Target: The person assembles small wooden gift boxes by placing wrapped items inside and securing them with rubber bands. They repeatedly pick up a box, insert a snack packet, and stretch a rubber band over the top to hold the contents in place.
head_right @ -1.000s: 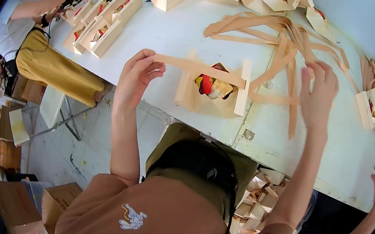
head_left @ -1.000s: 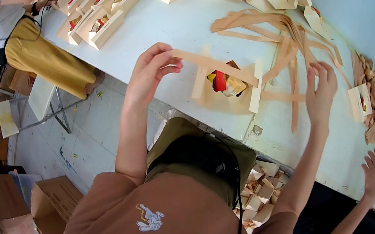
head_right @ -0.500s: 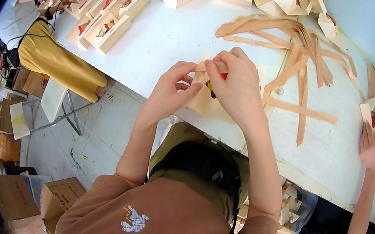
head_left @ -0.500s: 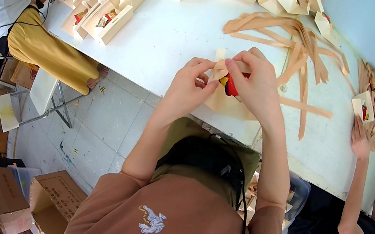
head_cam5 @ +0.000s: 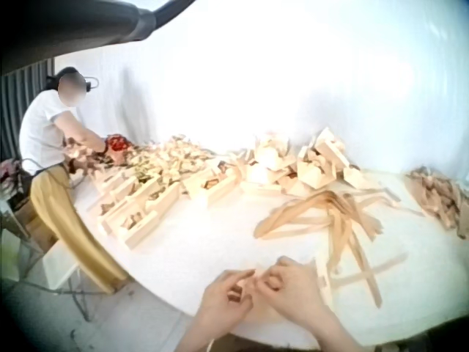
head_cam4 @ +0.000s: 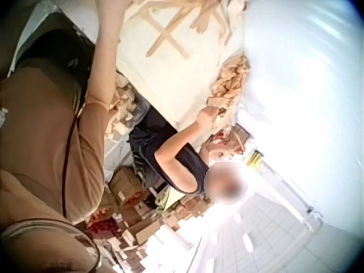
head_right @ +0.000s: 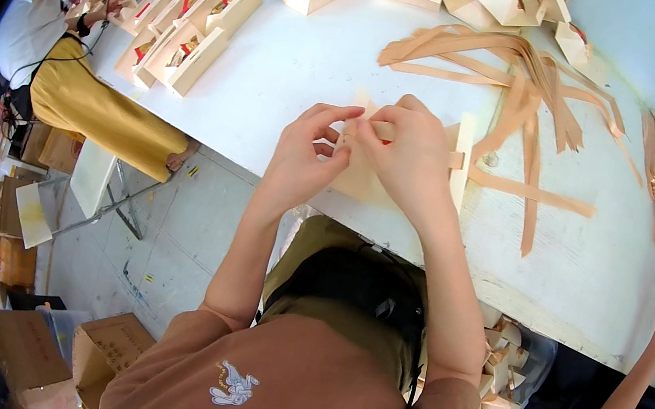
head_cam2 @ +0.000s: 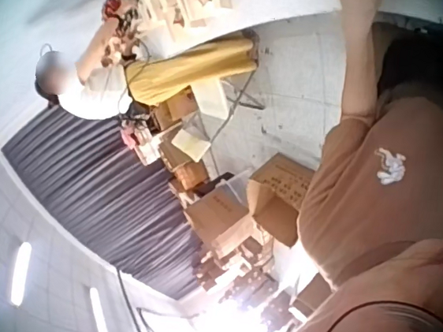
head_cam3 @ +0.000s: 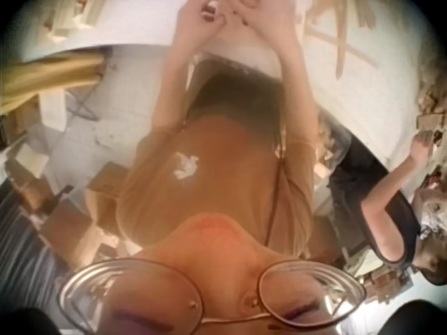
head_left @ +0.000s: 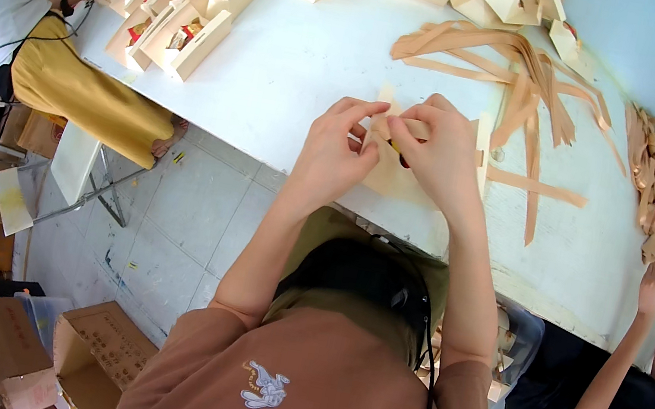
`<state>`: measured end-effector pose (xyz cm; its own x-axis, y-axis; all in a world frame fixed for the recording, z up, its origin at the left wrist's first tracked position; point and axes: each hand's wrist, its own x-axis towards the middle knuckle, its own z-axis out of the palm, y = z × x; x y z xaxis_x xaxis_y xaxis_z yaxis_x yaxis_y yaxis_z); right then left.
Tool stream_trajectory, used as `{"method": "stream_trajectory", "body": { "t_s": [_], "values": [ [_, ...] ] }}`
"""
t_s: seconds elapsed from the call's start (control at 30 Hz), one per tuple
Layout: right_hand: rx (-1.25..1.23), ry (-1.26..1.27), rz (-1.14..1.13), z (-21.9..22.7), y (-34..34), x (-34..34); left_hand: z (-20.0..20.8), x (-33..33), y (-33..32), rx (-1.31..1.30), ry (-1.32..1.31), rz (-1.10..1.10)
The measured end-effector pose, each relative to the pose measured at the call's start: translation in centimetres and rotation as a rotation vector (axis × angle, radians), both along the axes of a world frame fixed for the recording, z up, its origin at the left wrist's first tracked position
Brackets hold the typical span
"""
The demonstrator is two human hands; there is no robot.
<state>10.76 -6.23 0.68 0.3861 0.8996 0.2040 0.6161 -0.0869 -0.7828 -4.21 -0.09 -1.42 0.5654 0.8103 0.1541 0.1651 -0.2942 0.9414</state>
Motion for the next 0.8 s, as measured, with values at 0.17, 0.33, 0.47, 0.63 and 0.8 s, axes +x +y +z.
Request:
{"method": "stream_trajectory", "body": {
  "t_s": [0.17, 0.33, 0.47, 0.63, 0.8],
  "values": [
    [0.035, -0.040, 0.019, -0.48, -0.10, 0.16, -0.45, -0.16, 0.14, -0.020, -0.030, -0.006],
    [0.021, -0.040, 0.010, -0.34, -0.14, 0.06, -0.42, -0.27, 0.12, -0.017, -0.004, 0.002],
    [0.034, 0.026, 0.029, -0.07, 0.05, -0.22, -0.24, -0.31, 0.05, -0.032, -0.013, -0.001],
    [0.040, -0.028, 0.022, -0.47, 0.17, -0.18, -0.21, -0.41, 0.09, -0.005, 0.002, 0.001],
    [0.037, -0.067, 0.001, -0.38, 0.23, -0.13, -0.11, -0.38, 0.17, -0.024, 0.001, -0.005]
  ]
}}
